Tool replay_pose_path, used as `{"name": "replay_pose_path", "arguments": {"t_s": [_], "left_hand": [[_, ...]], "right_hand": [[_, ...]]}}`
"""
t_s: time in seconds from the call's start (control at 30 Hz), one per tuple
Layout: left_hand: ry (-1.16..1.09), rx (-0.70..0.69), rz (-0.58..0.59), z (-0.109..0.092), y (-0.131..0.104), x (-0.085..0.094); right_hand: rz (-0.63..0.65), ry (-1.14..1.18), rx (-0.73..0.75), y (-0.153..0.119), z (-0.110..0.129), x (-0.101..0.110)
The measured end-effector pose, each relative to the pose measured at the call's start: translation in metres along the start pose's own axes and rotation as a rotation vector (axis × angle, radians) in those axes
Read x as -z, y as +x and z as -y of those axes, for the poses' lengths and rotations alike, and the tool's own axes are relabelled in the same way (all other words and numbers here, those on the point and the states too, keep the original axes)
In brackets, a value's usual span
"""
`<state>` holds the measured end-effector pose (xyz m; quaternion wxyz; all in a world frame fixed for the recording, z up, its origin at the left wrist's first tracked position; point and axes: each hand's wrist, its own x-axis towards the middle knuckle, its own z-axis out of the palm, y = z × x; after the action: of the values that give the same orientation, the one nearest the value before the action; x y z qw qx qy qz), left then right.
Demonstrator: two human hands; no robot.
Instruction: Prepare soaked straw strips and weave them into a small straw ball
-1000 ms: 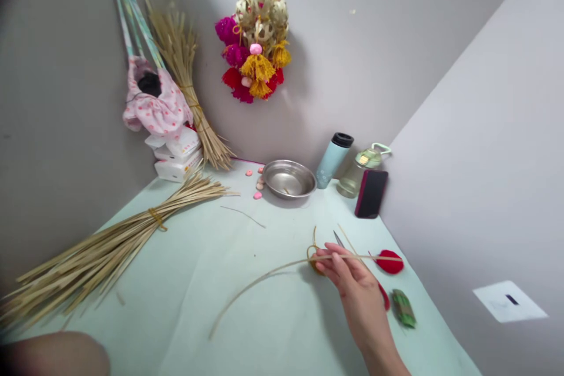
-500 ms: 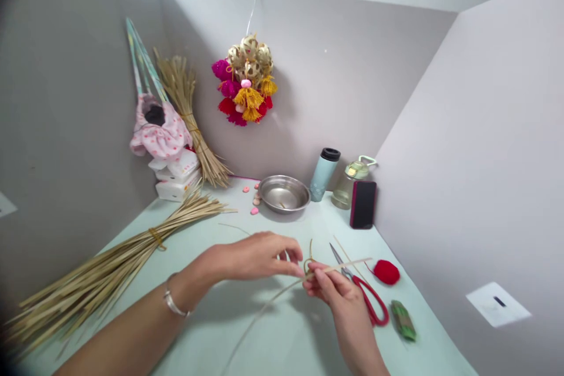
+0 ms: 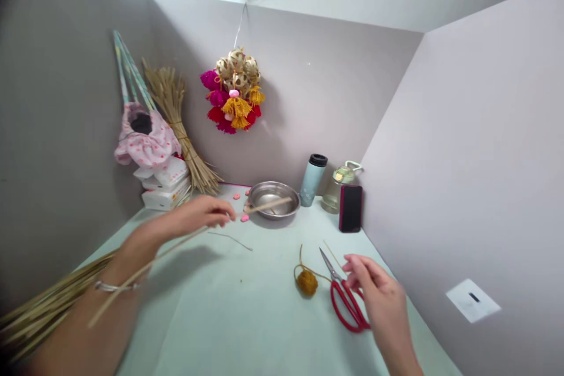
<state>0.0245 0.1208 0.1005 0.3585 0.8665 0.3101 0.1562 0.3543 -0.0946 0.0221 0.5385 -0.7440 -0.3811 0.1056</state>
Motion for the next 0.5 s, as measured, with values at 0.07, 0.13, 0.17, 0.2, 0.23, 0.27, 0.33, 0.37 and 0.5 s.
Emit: {"name": "replay_pose_path", "arguments": {"t_s": [0.07,0.13,0.17,0.2,0.23,0.27,0.33,0.37,0.5], "left_hand": [[0.058,0.066,-0.131,0.023,-0.011,0.028],[0.036,0.135,-0.187,0.047,-0.022,0.048],[0.019,0.151,-0.202,0.058,-0.027,0.055],[0.011,0.172,-0.219,0.069,-0.031,0.061],[0.007,0.198,-0.221,0.078,-0.035,0.065],[0.009,0.221,-0.224,0.086,-0.038,0.068],[0.039,0.269,-0.262,0.097,-0.045,0.073],[0.060,0.285,-0.296,0.100,-0.048,0.075],[0.103,0.296,-0.435,0.088,-0.064,0.086]], "right_hand": [[-0.021,-0.296,0.068,0.016,-0.011,0.016],[0.018,-0.468,0.085,0.027,-0.020,0.023],[0.053,-0.529,0.089,0.031,-0.023,0.022],[0.087,-0.576,0.096,0.034,-0.024,0.020],[0.125,-0.626,0.109,0.037,-0.025,0.016],[0.162,-0.670,0.120,0.039,-0.024,0.011],[0.222,-0.725,0.135,0.042,-0.021,-0.001],[0.242,-0.737,0.135,0.045,-0.020,-0.007],[0.265,-0.696,0.103,0.059,-0.010,-0.021]]}}
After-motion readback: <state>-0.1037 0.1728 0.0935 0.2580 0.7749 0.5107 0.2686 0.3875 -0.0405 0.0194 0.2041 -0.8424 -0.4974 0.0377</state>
